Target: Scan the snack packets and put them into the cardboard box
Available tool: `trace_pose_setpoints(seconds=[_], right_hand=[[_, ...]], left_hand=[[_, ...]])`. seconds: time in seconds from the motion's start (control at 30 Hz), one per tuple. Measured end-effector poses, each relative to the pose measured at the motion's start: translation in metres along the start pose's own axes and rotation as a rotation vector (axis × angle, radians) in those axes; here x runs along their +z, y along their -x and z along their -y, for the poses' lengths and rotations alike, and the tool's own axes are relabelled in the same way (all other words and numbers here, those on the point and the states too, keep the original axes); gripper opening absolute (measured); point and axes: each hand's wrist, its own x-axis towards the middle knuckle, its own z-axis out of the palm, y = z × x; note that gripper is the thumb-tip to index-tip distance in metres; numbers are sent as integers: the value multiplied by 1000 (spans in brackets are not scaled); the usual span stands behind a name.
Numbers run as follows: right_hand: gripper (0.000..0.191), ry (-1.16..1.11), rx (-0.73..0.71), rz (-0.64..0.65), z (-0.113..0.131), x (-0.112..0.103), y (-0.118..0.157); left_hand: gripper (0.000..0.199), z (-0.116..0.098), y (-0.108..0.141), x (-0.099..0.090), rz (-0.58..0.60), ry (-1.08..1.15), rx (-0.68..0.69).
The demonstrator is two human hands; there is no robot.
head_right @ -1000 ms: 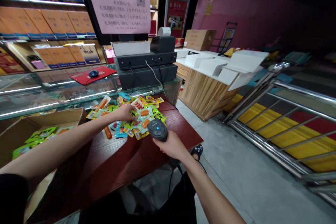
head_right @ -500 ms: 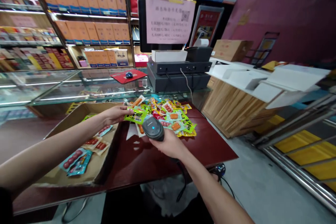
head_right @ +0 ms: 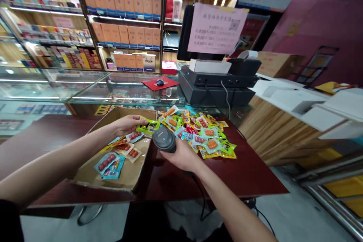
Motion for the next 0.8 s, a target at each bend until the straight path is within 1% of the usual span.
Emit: trace_pose_setpoints(seconds=[0.1, 0.17, 0.27, 0.33, 0.4, 0.47, 0.5, 0.57, 0.67, 0.8], right_hand=[[38, -43, -56, 81, 10, 9, -8], [38, -88, -109, 146, 13, 16, -12], [39, -106, -143, 184, 12, 25, -18], [43, -81, -134, 197, 7, 29, -21], [46, -68, -131, 201, 2, 29, -23], [45, -69, -135, 184, -3, 26, -22], [45, -67, -135, 164, -5, 22, -20], [44, -44, -113, 105, -12, 12, -13], [40, 0, -15, -1, -27, -8, 6], [33, -24, 117, -89, -57, -40, 37]], left_hand=[[29, -3, 17, -24, -31, 95, -41], [32, -6, 32, -43, -92, 77, -29], [34, -11, 49, -69, -209, 63, -17], [34, -12, 55, -79, -258, 73, -32], [33, -10, 54, -80, -266, 70, -48], [33, -8, 48, -70, -239, 50, -56], [33, -7, 44, -62, -214, 35, -58], [34, -8, 33, -39, -145, -5, -58], [36, -12, 14, 8, -38, -68, -59], [39, -11, -21, 82, 119, -170, -27]])
